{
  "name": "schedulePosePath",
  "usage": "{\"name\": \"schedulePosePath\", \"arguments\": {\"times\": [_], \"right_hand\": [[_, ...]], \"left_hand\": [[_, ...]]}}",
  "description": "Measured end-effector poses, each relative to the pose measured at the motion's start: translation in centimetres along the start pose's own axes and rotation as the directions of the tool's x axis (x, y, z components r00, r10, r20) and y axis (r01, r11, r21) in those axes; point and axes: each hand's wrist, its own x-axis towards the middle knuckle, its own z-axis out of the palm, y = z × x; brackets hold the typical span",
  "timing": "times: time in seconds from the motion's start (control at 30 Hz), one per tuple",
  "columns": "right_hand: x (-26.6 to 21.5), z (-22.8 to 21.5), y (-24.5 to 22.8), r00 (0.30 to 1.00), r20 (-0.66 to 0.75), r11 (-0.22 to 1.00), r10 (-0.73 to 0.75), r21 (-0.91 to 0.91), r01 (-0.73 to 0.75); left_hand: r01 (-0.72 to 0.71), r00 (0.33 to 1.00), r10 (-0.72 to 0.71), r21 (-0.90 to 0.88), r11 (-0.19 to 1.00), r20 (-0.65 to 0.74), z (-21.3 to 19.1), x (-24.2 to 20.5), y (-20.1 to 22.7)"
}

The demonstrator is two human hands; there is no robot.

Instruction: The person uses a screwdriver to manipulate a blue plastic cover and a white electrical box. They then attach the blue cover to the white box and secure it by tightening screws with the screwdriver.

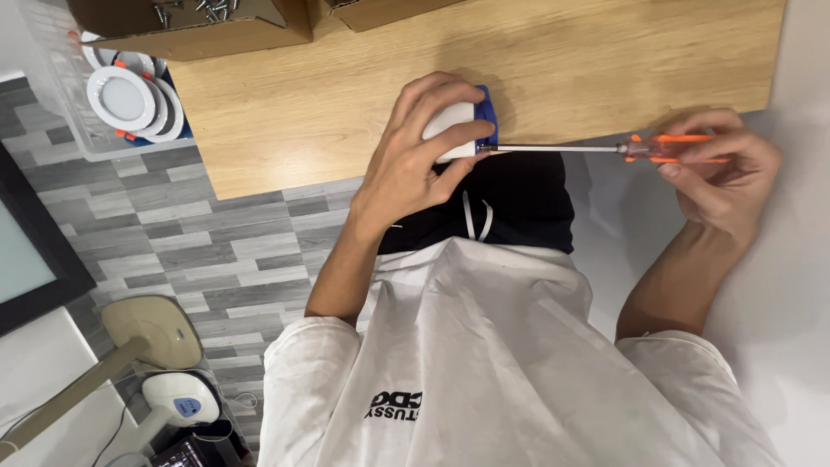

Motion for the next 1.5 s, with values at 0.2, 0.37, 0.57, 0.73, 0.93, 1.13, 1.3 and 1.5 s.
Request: {"name": "schedulePosePath", "arguments": {"times": [0.2,0.37,0.57,0.73,0.93,1.13,1.3,1.5], "right_hand": [[1.0,3.1,-3.4,0.982,-0.077,0.981,0.170,-0.081,-0.176],[0.2,2.0,-1.5,0.967,-0.132,0.965,0.216,-0.122,-0.232],[0.2,0.9,0.1,0.994,-0.101,0.999,0.047,-0.005,-0.047],[-0.1,0.3,0.3,0.998,-0.048,0.999,-0.041,-0.022,0.040],[1.2,3.3,-3.4,0.962,-0.133,0.954,0.238,-0.156,-0.257],[0.1,1.2,-0.6,0.988,-0.103,0.992,0.115,-0.032,-0.119],[0.4,1.0,-0.6,0.998,-0.059,0.993,-0.028,-0.120,0.021],[1.2,2.5,-2.2,0.998,-0.034,0.990,-0.044,-0.139,0.039]], "left_hand": [[0.001,1.000,-0.001,-0.004,1.000,0.002,0.0,0.0,0.0],[-0.012,1.000,0.012,-0.011,1.000,0.000,-0.1,0.3,0.3],[-0.001,1.000,0.001,-0.012,1.000,0.000,-0.1,0.4,0.3],[-0.005,1.000,0.005,-0.005,1.000,0.000,-0.1,0.3,0.3],[-0.007,1.000,0.007,-0.006,1.000,0.001,-0.1,0.4,0.3],[-0.004,1.000,0.004,-0.011,1.000,0.003,-0.1,0.4,0.3],[-0.001,1.000,0.002,-0.013,1.000,0.003,-0.1,0.3,0.2],[-0.009,1.000,0.009,-0.010,1.000,-0.003,-0.1,0.4,0.1]]}}
